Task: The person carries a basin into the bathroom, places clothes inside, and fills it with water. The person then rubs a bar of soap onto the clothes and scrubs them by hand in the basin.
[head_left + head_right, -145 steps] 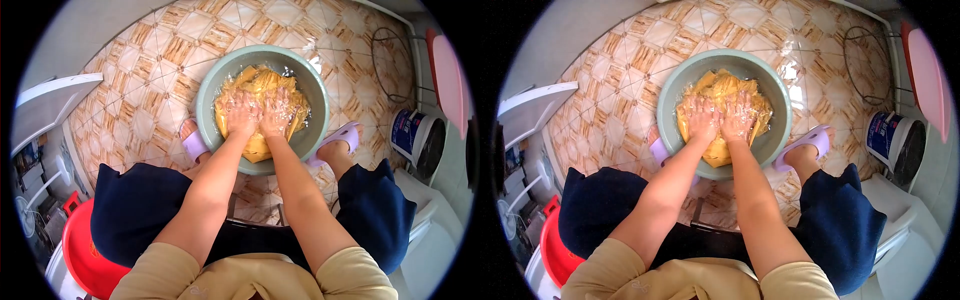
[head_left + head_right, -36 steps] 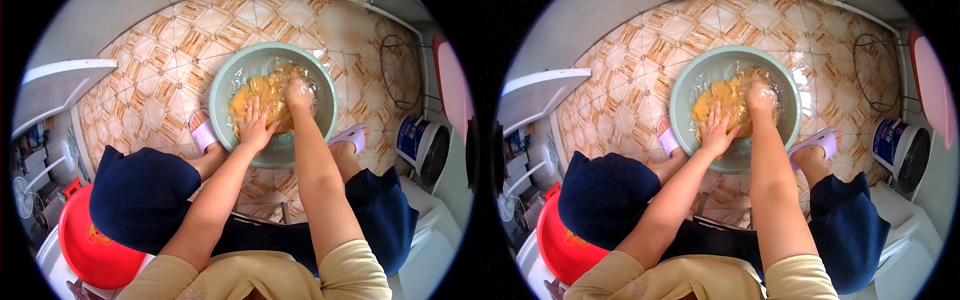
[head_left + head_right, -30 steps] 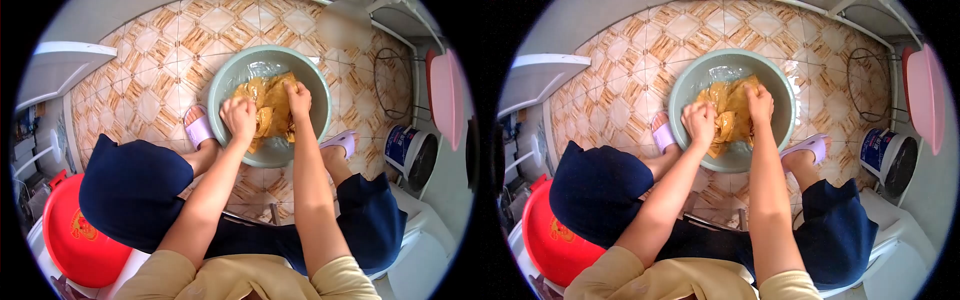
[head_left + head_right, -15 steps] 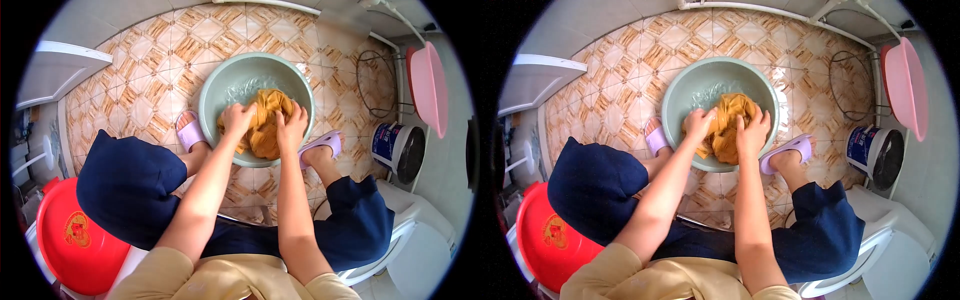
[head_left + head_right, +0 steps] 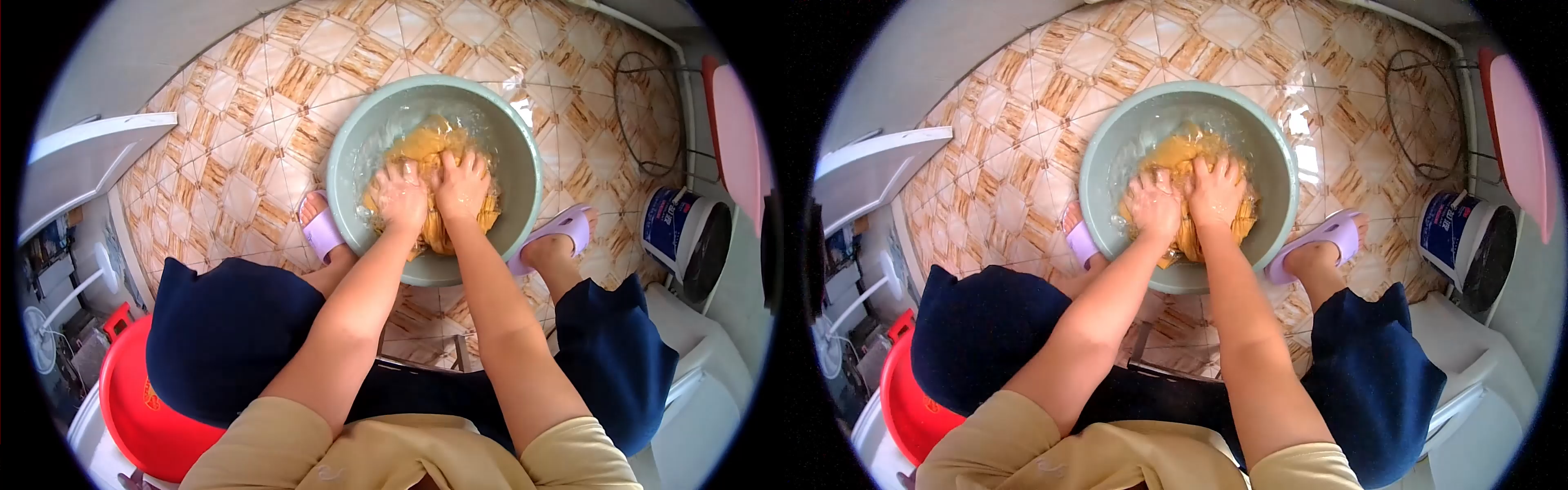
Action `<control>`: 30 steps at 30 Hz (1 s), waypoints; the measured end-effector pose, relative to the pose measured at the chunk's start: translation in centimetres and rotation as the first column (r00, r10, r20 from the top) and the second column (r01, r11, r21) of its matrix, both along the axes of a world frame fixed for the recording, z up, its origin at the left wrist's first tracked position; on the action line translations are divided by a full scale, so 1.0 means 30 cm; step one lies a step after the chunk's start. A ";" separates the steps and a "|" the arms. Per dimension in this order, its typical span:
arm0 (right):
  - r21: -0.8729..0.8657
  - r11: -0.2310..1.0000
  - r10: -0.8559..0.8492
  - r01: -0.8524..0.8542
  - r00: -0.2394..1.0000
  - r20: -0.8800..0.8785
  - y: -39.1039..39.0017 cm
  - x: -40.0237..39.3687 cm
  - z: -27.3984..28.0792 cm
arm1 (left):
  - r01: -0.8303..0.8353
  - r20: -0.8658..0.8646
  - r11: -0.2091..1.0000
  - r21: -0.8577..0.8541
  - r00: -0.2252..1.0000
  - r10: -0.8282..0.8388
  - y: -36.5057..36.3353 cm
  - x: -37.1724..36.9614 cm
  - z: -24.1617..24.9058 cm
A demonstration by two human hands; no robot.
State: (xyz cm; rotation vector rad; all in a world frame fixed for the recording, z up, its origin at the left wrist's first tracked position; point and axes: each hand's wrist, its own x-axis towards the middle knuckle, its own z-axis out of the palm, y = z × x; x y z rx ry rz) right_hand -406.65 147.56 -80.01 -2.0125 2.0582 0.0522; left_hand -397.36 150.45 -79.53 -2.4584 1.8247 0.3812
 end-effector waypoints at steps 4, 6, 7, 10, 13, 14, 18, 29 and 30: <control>-0.024 1.000 0.005 -0.003 0.998 0.066 -0.069 -0.001 -0.001 | 0.055 -0.077 0.998 0.002 0.995 -0.055 -0.089 0.040 -0.090; -0.027 0.999 0.037 -0.035 0.997 0.071 -0.095 -0.008 -0.035 | 0.059 -0.137 0.995 0.077 0.989 -0.048 -0.119 0.070 -0.096; -0.033 0.997 0.067 -0.065 0.995 0.078 -0.103 -0.013 -0.047 | 0.067 -0.195 0.987 0.148 0.980 -0.038 -0.137 0.080 -0.096; 0.008 0.997 0.077 -0.079 0.987 0.142 -0.152 -0.010 -0.041 | 0.011 -0.243 0.995 0.098 0.970 0.013 -0.147 0.097 -0.104; 0.295 0.952 0.023 -0.078 0.982 0.188 -0.230 -0.011 -0.012 | 0.042 -0.320 0.983 0.178 0.947 0.017 -0.211 0.108 0.017; 0.356 0.933 -0.026 -0.058 0.974 0.226 -0.246 -0.023 -0.014 | 0.037 -0.345 0.978 0.208 0.938 0.038 -0.216 0.112 0.036; 0.403 0.914 -0.126 -0.044 0.914 0.386 -0.280 -0.091 0.048 | -0.262 -0.563 0.923 -0.280 0.824 0.063 -0.126 0.101 0.115; 0.320 0.883 0.316 -0.344 0.939 0.137 -0.144 0.048 0.165 | 0.126 -0.421 0.970 -0.209 0.883 -0.206 0.289 -0.005 0.256; 0.482 0.824 0.255 -0.298 0.955 0.154 -0.160 0.039 0.169 | 0.063 -0.337 0.993 -0.097 0.937 -0.093 0.274 0.021 0.287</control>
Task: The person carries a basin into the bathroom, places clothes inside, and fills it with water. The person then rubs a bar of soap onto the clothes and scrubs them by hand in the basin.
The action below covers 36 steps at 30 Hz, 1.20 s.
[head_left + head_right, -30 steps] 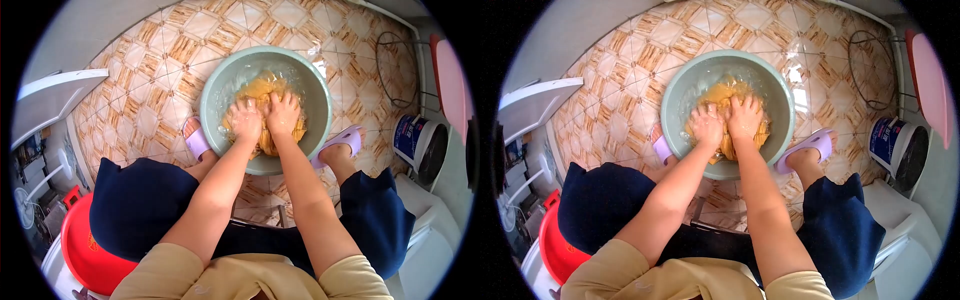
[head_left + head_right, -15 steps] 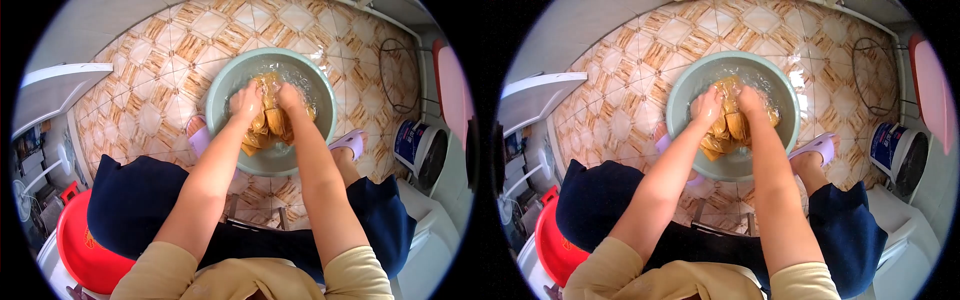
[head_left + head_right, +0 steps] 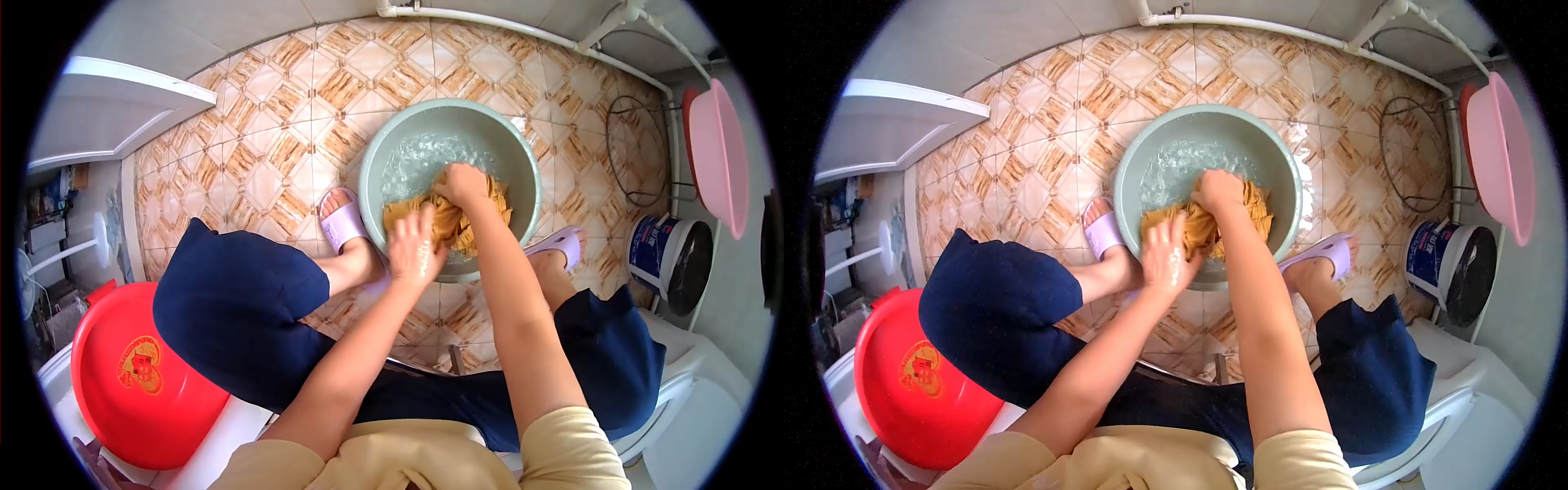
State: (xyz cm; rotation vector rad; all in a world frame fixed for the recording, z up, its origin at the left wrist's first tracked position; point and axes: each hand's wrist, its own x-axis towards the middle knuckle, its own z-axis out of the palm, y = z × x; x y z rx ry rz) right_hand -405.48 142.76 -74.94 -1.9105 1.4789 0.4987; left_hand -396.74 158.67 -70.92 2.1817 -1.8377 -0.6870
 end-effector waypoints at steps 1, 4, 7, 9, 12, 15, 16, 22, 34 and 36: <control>-0.006 1.000 0.007 -0.007 1.000 -0.007 0.004 -0.017 0.028 | -0.087 0.111 0.991 0.104 0.991 0.076 -0.015 0.022 0.014; -0.113 0.909 -0.361 0.401 0.894 0.265 0.084 -0.095 0.184 | -0.045 0.280 0.946 0.320 0.959 -0.049 -0.058 0.039 -0.078; -0.173 0.767 -0.508 0.618 0.750 0.425 0.200 -0.132 0.194 | -0.045 0.288 0.832 0.552 0.947 -0.140 -0.103 -0.001 -0.099; -0.315 0.757 -0.502 0.572 0.819 0.278 0.266 -0.104 0.113 | -0.054 0.314 0.833 0.550 0.938 -0.147 -0.106 -0.021 -0.185; -0.402 0.834 -0.421 0.378 0.907 -0.022 0.332 0.033 0.075 | 0.019 0.465 0.801 0.599 0.806 -0.366 -0.105 -0.023 -0.274; -0.463 0.858 -0.305 0.220 0.945 -0.116 0.287 0.035 -0.026 | 0.036 0.408 0.675 0.737 0.772 -0.487 -0.159 -0.013 -0.180; -0.455 0.861 -0.308 0.227 0.945 -0.112 0.258 0.024 -0.075 | 0.034 0.409 0.669 0.742 0.768 -0.493 -0.153 -0.013 -0.207; -0.436 0.892 -0.138 0.117 0.990 -0.015 0.028 0.005 -0.230 | 0.042 0.246 0.834 0.549 0.946 -0.210 -0.168 -0.006 -0.176; -0.336 0.538 -0.511 0.774 0.616 0.600 0.226 -0.016 0.037 | 0.093 0.362 0.795 0.599 0.854 -0.373 -0.146 -0.018 -0.255; -0.317 0.664 -0.412 0.677 0.685 0.601 0.366 -0.016 0.071 | 0.132 0.340 0.776 0.617 0.845 -0.414 -0.154 -0.016 -0.243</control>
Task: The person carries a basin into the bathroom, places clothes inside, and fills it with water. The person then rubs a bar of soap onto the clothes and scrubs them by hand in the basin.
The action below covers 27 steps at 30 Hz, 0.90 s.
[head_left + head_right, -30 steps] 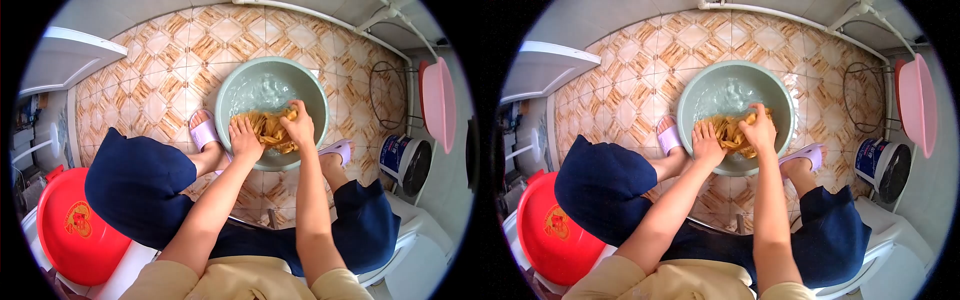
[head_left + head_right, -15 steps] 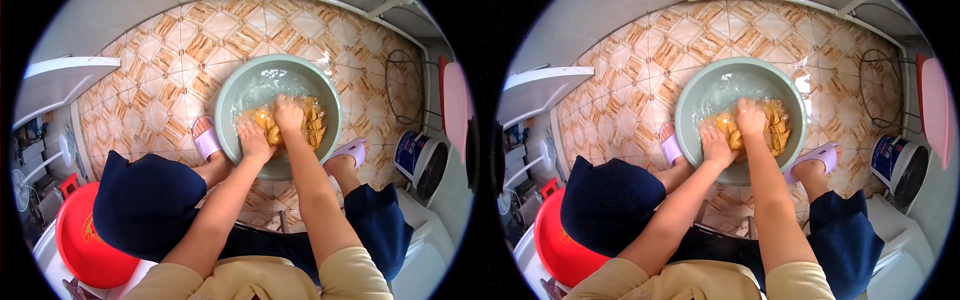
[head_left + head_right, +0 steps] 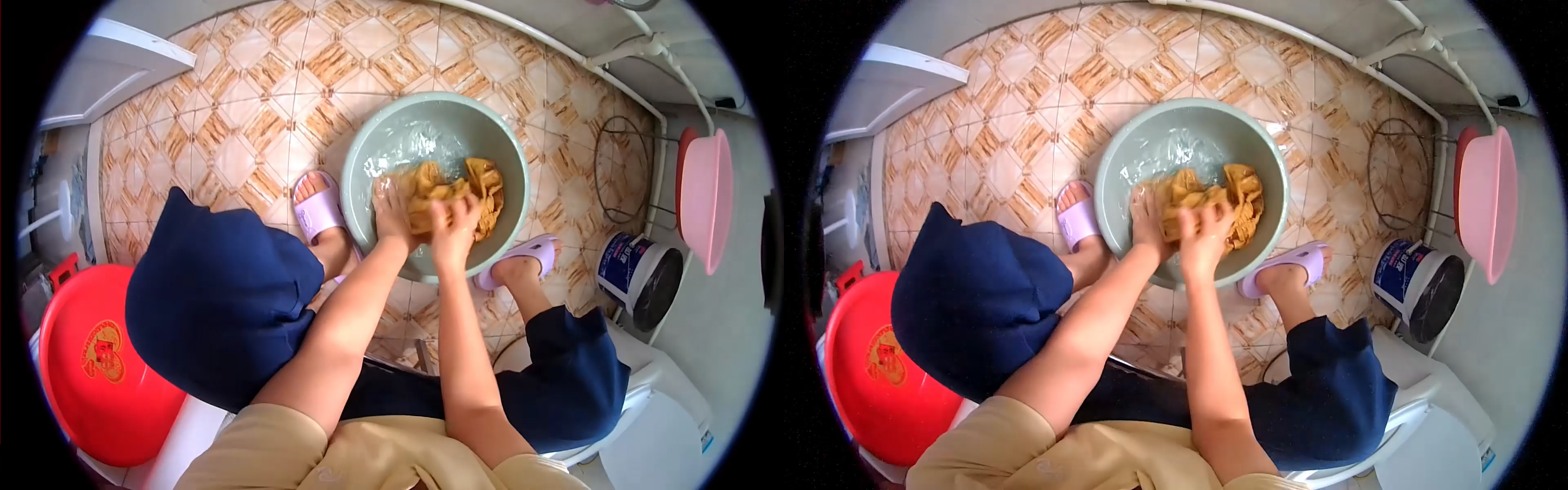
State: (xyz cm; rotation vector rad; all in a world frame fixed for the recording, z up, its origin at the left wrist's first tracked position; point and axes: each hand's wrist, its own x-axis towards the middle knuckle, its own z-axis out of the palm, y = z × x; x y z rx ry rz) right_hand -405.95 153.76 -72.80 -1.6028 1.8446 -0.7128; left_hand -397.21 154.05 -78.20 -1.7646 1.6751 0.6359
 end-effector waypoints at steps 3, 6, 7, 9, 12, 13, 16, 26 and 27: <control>0.099 0.982 0.172 -0.160 0.978 -0.122 0.097 0.032 0.004 | 0.122 0.001 0.992 -0.024 0.992 -0.122 0.022 0.012 -0.068; 0.192 0.966 0.219 -0.174 0.944 -0.246 0.032 0.044 -0.062 | 0.084 0.032 0.991 0.107 0.996 -0.088 0.014 0.042 0.010; 0.264 0.945 0.283 -0.192 0.885 -0.369 0.003 0.046 -0.083 | 0.087 0.041 0.990 0.110 0.995 -0.092 0.014 0.049 0.011; 0.331 0.924 0.339 -0.193 0.813 -0.473 -0.066 0.049 -0.140 | -0.007 -0.109 0.993 0.121 0.994 0.020 0.003 0.058 0.018; 0.226 0.946 0.324 -0.233 0.709 -0.626 -0.136 0.021 -0.280 | -0.064 -0.118 0.989 0.134 0.990 0.080 -0.018 0.039 0.064; 0.229 0.949 0.314 -0.216 0.718 -0.621 -0.167 0.011 -0.297 | -0.094 -0.135 0.985 0.143 0.984 0.114 -0.017 0.036 0.068; 0.477 0.872 0.338 -0.109 0.839 -0.427 -0.297 0.023 -0.261 | -0.167 -0.183 0.982 0.085 0.966 0.180 -0.005 0.023 0.043; 0.409 0.901 -0.235 0.145 0.955 0.179 -0.359 -0.071 -0.178 | -0.568 -0.601 0.715 -0.407 0.756 0.259 0.024 0.043 -0.093; 0.433 0.880 -0.375 0.194 0.844 0.383 -0.331 -0.085 -0.137 | -0.583 -0.607 0.702 -0.409 0.748 0.267 0.008 0.052 -0.087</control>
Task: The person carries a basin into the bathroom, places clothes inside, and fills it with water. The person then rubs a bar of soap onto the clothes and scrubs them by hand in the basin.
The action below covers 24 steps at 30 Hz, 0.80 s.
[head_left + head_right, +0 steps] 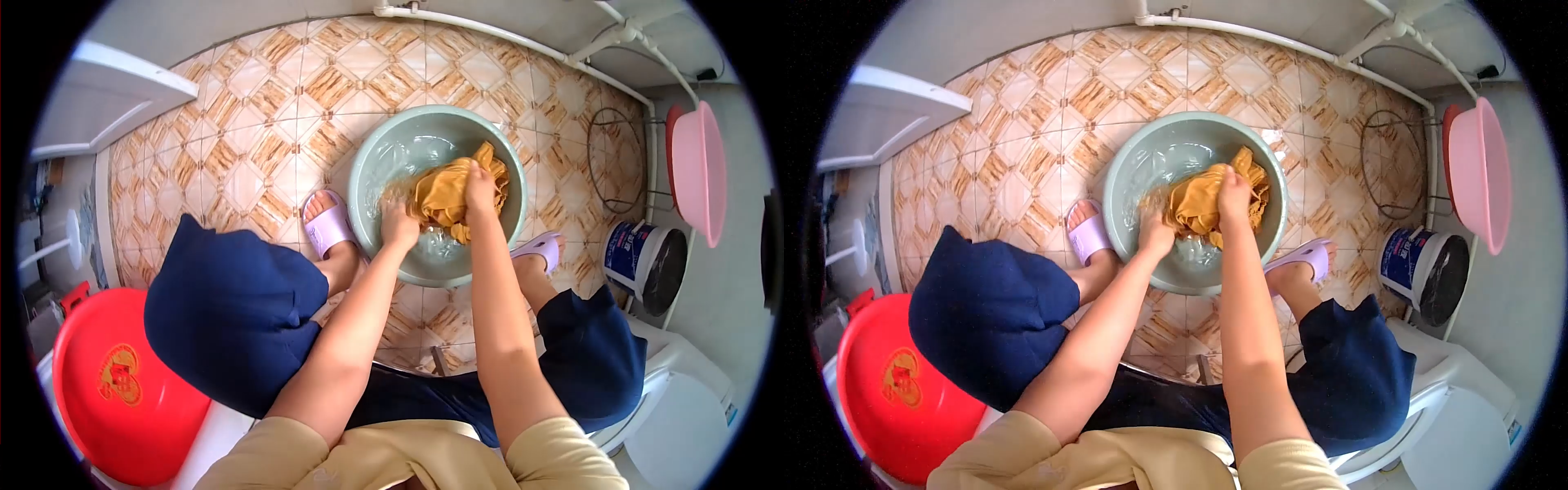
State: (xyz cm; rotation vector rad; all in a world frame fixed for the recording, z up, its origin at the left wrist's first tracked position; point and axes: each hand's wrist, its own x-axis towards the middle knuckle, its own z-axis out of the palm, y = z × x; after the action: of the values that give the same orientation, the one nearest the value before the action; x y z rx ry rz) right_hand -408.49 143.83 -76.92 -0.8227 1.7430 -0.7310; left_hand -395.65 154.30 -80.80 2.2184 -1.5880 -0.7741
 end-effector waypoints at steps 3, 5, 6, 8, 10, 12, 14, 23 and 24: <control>0.042 0.964 -0.239 0.261 0.791 0.563 0.104 0.003 0.264 | -0.489 -0.818 0.716 0.498 0.008 0.575 -0.046 0.013 0.108; 0.024 0.969 -0.202 0.247 0.729 0.654 0.148 0.022 0.422 | -0.505 -0.822 0.660 0.556 -0.219 0.525 -0.060 0.023 0.173; 0.001 0.972 -0.172 0.233 0.714 0.679 0.176 0.040 0.500 | -0.494 -0.781 0.607 0.623 -0.434 0.449 -0.071 0.030 0.185; -0.038 0.981 -0.108 0.190 0.699 0.707 0.227 0.061 0.608 | -0.317 -0.805 0.807 0.498 -0.516 0.294 -0.074 0.088 0.212; -0.131 0.986 0.033 0.100 0.659 0.752 0.265 0.072 0.694 | -0.214 -0.902 0.899 0.381 -0.299 0.311 -0.094 0.115 0.271; -0.203 0.978 0.139 0.051 0.563 0.814 0.272 0.042 0.683 | -0.184 -0.907 0.912 0.367 -0.290 0.306 -0.125 0.112 0.280; -0.160 0.979 0.069 0.129 0.528 0.847 0.250 0.009 0.608 | -0.160 -0.909 0.919 0.361 -0.281 0.309 -0.124 0.115 0.301; -0.074 0.979 -0.127 0.192 0.846 0.517 0.101 -0.225 0.187 | -0.551 -0.662 0.774 0.313 0.458 0.594 -0.086 0.156 0.156; -0.146 0.989 0.040 -0.008 0.974 0.223 0.105 -0.252 0.093 | -0.525 -0.517 0.834 0.170 0.673 0.529 -0.073 0.149 0.175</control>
State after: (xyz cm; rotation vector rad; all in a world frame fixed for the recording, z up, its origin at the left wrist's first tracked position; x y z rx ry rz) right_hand -416.05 146.97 -74.14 -0.8225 1.4881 -0.9065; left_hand -391.17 152.10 -75.55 2.0275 -0.6138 -1.0880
